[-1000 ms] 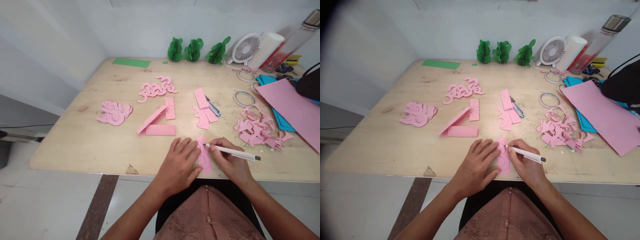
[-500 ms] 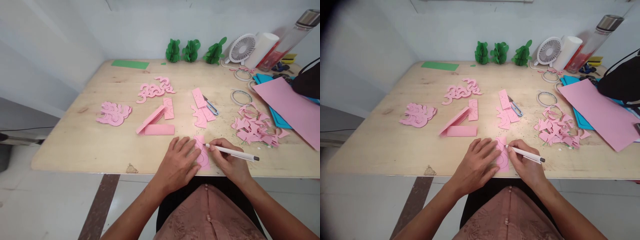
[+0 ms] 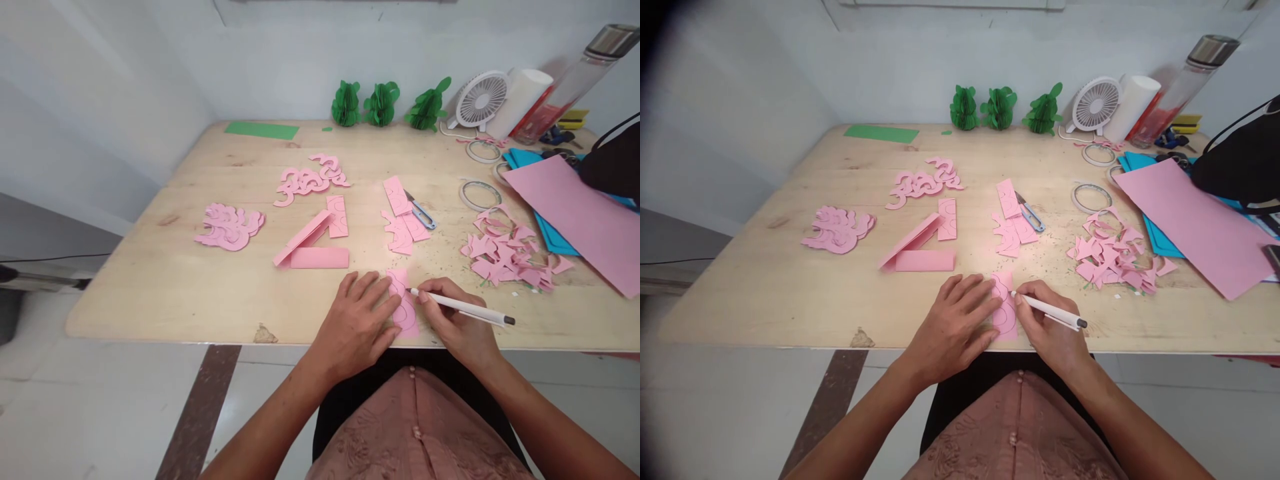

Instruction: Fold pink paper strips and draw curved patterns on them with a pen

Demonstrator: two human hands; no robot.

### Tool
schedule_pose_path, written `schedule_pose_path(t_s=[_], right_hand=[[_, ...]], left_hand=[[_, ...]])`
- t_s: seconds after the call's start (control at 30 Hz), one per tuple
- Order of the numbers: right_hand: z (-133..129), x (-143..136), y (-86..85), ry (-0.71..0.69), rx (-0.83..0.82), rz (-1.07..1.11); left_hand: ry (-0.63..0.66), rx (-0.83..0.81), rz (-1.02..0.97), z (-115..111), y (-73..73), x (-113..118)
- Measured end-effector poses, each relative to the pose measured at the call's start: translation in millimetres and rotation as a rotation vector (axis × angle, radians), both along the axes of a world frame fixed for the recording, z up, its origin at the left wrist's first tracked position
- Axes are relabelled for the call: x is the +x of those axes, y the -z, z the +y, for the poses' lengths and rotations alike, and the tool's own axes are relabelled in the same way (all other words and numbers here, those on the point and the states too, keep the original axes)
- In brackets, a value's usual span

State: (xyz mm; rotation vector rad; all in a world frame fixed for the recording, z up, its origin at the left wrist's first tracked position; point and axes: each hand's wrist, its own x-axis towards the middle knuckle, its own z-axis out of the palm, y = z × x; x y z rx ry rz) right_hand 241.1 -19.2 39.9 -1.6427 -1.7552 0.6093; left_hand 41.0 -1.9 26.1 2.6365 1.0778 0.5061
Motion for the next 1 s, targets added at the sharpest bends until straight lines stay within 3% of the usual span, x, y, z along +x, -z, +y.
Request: schedule_pose_path(t_s=[1.0], right_hand=[[-4.6,-1.9,-1.0,-0.010,-0.091,0.097]], left_hand=[[0.003,-0.011,0.002,0.0,-0.4,0.8]])
